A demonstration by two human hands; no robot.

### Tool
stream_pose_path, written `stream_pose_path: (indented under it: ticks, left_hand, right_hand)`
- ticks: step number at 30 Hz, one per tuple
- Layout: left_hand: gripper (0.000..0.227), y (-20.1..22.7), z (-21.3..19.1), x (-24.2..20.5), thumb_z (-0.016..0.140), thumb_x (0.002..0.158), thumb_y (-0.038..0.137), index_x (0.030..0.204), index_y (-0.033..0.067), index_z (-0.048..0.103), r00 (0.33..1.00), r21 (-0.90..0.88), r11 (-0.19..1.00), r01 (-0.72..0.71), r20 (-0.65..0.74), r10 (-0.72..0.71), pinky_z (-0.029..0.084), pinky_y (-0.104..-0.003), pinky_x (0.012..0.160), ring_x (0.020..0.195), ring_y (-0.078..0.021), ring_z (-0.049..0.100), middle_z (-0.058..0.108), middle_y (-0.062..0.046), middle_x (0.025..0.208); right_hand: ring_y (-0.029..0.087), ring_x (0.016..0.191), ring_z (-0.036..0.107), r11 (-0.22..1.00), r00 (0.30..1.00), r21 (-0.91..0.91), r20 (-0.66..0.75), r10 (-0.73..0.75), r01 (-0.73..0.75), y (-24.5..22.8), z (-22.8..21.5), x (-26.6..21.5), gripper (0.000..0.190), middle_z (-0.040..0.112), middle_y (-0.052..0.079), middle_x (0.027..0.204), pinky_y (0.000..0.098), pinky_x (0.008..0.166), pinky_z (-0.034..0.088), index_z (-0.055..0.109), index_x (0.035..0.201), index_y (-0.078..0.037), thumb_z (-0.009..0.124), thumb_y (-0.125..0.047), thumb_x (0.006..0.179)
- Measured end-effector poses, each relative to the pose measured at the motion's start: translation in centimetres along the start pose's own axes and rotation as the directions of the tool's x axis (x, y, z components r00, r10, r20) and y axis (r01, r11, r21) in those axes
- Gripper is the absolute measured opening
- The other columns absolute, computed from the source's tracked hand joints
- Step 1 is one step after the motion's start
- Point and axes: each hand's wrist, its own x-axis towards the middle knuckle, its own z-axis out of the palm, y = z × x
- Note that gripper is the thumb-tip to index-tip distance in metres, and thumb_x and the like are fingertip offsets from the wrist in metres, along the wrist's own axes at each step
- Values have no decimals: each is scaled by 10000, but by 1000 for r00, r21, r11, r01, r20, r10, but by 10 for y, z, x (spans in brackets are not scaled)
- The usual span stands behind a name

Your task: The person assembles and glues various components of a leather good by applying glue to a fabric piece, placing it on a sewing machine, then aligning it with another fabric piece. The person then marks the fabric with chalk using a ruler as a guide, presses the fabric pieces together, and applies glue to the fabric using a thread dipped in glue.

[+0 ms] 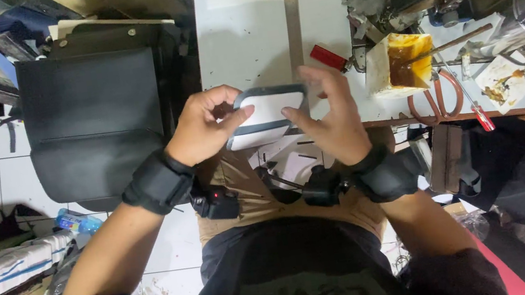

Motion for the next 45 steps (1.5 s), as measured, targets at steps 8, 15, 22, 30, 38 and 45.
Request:
stream_pose_path:
  ticks: [8, 15, 22, 30, 38, 45]
  left_hand:
    - [81, 49, 8, -18, 751, 970, 71, 1022, 19, 717, 993, -29, 996, -84, 78, 86, 487, -160, 672, 754, 3, 579, 672, 51, 867]
    - [106, 49, 16, -22, 760, 960, 63, 1051, 9, 764, 998, -102, 995, 4, 70, 3, 469, -172, 638, 723, 1, 573, 710, 22, 847]
    - [133, 73, 20, -25, 773, 920, -2, 1050, 6, 743, 969, 106, 963, -247, 45, 244, 496, -207, 702, 796, -72, 631, 707, -53, 908]
    - [275, 80, 9, -32, 726, 917, 25, 1191, 13, 740, 891, 526, 731, -435, 134, 433, 595, -338, 925, 1062, -260, 744, 739, -141, 1171]
    - [357, 81, -6, -39, 640, 941, 30, 1283, -49, 703, 640, 844, 64, -533, 352, 683, 511, -462, 1147, 1325, -345, 614, 668, -204, 1365]
    - [367, 80, -12, -49, 640, 952, 35, 1302, -62, 697, 675, 872, 35, -488, 352, 648, 502, -463, 1158, 1342, -338, 606, 664, -205, 1381]
  right_hand:
    - [57, 786, 535, 918, 933, 317, 337, 123, -236, -7, -14, 12, 149, 605, -12, 828, 226, 693, 442, 684, 956, 6, 782, -107, 955]
    - [56, 803, 530, 920, 947, 361, 320, 34, -155, -24, -19, 11, 103, 602, 1, 865, 231, 697, 422, 681, 984, 9, 744, -71, 994]
    - [111, 897, 630, 936, 959, 350, 274, -75, -27, -37, -25, 11, 120, 664, 60, 996, 253, 769, 511, 659, 1028, 29, 733, -46, 972]
    - [261, 1106, 571, 954, 951, 14, 75, -301, 301, -58, -34, 16, 309, 652, 177, 1121, 391, 1008, 435, 651, 1129, 4, 782, -108, 873]
    - [125, 986, 668, 657, 953, 693, 259, 157, -297, -12, -1, -2, 176, 712, 46, 1087, 298, 880, 562, 663, 1176, -25, 625, -139, 1047]
    - [114, 872, 673, 449, 902, 785, 406, 150, -428, -16, 26, -3, 88, 713, 46, 955, 276, 819, 551, 686, 1087, 2, 704, -67, 1035]
